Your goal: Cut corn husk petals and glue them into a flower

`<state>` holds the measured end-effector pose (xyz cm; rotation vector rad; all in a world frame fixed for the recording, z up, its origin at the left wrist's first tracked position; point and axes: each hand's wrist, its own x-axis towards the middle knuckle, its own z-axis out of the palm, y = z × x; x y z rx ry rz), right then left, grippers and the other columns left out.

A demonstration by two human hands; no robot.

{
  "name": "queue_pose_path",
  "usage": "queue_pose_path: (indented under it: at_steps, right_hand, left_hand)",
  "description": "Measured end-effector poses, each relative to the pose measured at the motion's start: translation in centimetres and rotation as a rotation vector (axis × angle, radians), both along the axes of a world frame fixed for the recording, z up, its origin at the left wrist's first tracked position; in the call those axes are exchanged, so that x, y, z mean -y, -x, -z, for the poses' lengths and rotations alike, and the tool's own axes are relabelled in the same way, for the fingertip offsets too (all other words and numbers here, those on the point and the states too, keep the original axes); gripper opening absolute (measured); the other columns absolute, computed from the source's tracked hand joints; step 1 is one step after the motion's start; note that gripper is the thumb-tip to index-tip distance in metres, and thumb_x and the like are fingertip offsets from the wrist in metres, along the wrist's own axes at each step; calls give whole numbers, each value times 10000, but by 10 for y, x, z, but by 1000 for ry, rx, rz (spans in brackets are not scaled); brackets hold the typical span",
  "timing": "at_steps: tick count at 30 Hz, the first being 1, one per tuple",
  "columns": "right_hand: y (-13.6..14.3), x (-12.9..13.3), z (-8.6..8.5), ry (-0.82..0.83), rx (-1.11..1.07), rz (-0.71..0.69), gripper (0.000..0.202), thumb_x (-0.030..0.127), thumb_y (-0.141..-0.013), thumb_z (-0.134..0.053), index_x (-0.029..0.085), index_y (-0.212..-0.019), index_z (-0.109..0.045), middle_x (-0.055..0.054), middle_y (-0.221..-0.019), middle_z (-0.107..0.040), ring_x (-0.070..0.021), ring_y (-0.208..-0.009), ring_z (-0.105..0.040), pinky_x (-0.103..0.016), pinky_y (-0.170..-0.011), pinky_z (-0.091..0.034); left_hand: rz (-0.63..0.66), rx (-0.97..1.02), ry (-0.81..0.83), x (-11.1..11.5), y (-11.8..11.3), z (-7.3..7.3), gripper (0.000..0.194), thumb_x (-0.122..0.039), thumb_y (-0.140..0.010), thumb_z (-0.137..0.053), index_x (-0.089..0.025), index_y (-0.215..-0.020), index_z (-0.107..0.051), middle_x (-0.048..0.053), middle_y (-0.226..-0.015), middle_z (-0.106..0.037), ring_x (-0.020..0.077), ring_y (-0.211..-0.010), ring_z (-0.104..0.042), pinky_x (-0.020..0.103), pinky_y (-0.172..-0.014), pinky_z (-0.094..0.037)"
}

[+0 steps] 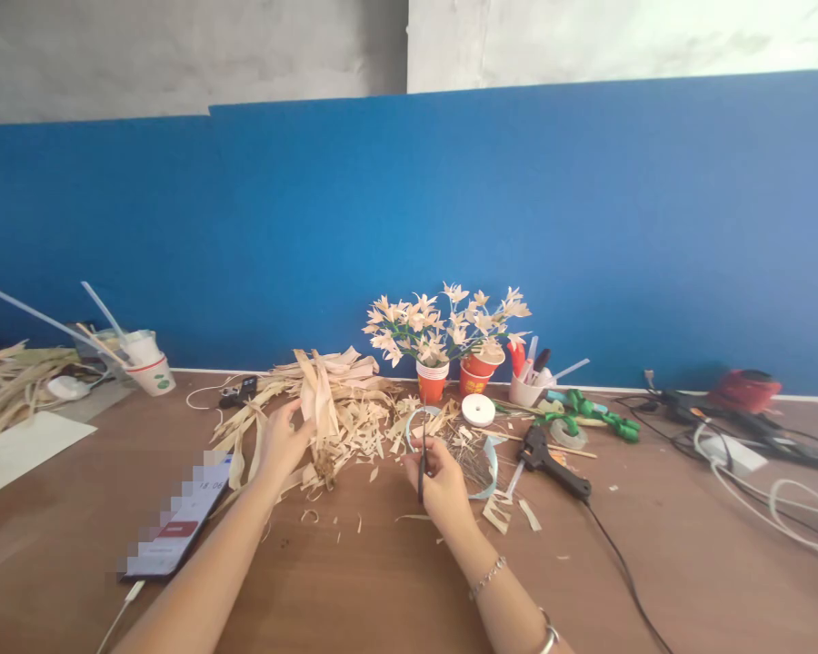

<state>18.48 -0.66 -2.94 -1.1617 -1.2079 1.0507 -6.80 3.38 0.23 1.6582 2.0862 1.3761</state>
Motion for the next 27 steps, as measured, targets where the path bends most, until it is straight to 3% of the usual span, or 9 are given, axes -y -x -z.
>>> queue_pose_path:
  at_steps: [4,6,9,15,19,22,27]
  right_hand:
    - [-1,-1,2,0,12,10,453,411,-601,-759,184,-928,-544,-14,-667,-637,-169,-599,-567,-269,-543,-422]
    - [0,-1,2,-10,19,12,452,424,-597,-757,184,-919,-550,-13,-651,-634,-167,-578,-561,-267,-529,-411]
    - [1,0,0,-29,25,5,433,437,-609,-744,183,-906,-557,-11,-641,-629,-164,-568,-558,-268,-533,-409]
    - [0,1,0,-22,60,-26,371,390,-657,-712,182,-915,-546,-5,-648,-624,-154,-574,-547,-267,-550,-410]
    - [-1,1,1,-34,75,-39,359,405,-674,-692,181,-914,-546,-6,-649,-623,-153,-566,-544,-274,-555,-414]
    - [-1,1,2,-24,77,-41,377,439,-675,-686,184,-915,-549,-7,-657,-621,-156,-575,-548,-275,-559,-415]
    - [0,0,2,-17,54,-46,394,460,-653,-701,190,-895,-549,13,-628,-596,-140,-544,-515,-256,-530,-388]
  left_hand:
    - [-166,-158,-19,0,18,-6,287,-226,-778,-480,-175,-1019,-626,124,-999,-658,294,-961,-567,407,-857,-392]
    - [-124,-215,-10,1,18,-6,266,-233,-799,-456,-203,-977,-651,101,-977,-667,287,-953,-563,393,-842,-393]
    - [56,-354,19,-1,8,0,274,-253,-814,-453,-220,-961,-681,87,-1034,-669,293,-1007,-527,393,-871,-364]
    - [109,-388,103,-5,-11,13,276,-227,-828,-444,-239,-861,-718,96,-1007,-701,319,-1070,-510,515,-977,-240]
    - [9,-333,-64,-4,-12,8,350,-222,-844,-418,-204,-1106,-649,128,-1236,-594,344,-1216,-398,550,-1028,-166]
    - [-16,-236,-225,-2,-10,3,417,-246,-850,-411,-192,-1240,-550,115,-1331,-512,318,-1281,-330,502,-1074,-149]
    - [100,310,-362,7,-20,2,314,-332,-816,-498,-192,-1071,-617,109,-1192,-588,250,-1129,-521,341,-941,-412]
